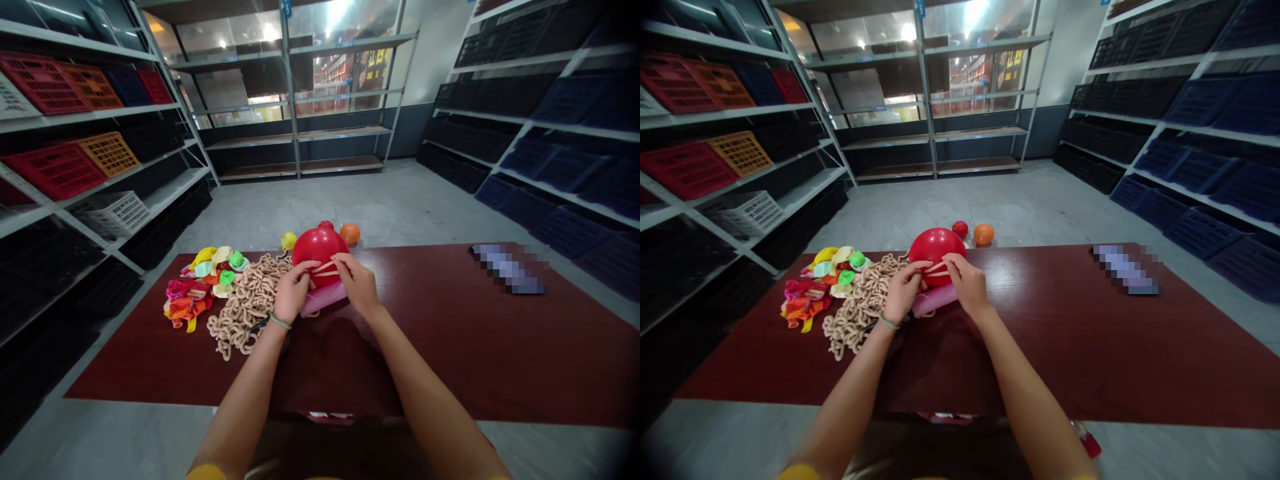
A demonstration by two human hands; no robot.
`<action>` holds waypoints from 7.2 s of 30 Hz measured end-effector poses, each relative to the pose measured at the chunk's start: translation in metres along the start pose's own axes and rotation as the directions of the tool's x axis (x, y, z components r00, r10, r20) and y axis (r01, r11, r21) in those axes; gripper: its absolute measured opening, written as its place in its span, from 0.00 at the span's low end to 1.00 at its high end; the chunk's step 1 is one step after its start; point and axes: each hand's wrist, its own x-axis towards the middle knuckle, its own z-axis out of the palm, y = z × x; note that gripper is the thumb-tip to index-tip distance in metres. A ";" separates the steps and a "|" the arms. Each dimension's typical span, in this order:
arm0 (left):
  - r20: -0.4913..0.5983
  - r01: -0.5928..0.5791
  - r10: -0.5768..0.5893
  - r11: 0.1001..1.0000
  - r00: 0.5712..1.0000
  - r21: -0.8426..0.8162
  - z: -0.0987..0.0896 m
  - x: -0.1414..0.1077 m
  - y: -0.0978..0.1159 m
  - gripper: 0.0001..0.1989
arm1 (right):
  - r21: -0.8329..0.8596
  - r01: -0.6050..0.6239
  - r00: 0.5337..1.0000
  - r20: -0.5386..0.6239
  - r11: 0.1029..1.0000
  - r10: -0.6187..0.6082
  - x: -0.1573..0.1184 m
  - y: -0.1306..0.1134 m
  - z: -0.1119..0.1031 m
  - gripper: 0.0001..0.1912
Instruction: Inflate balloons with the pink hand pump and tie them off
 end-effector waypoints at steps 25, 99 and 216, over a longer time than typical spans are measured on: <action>0.489 0.114 -0.080 0.993 0.868 -0.039 0.000 -0.005 0.005 0.13 | 0.250 -0.160 0.983 0.126 0.955 0.132 0.010 -0.007 -0.011 0.12; 0.236 -0.274 0.225 0.940 0.946 0.202 0.002 -0.007 0.005 0.07 | -0.299 0.388 0.919 0.189 0.872 -0.345 0.004 -0.006 -0.012 0.07; -0.567 0.151 0.205 0.843 0.798 0.516 -0.206 -0.091 -0.075 0.12 | -0.387 0.568 0.742 0.622 0.726 -0.250 -0.040 -0.007 0.045 0.29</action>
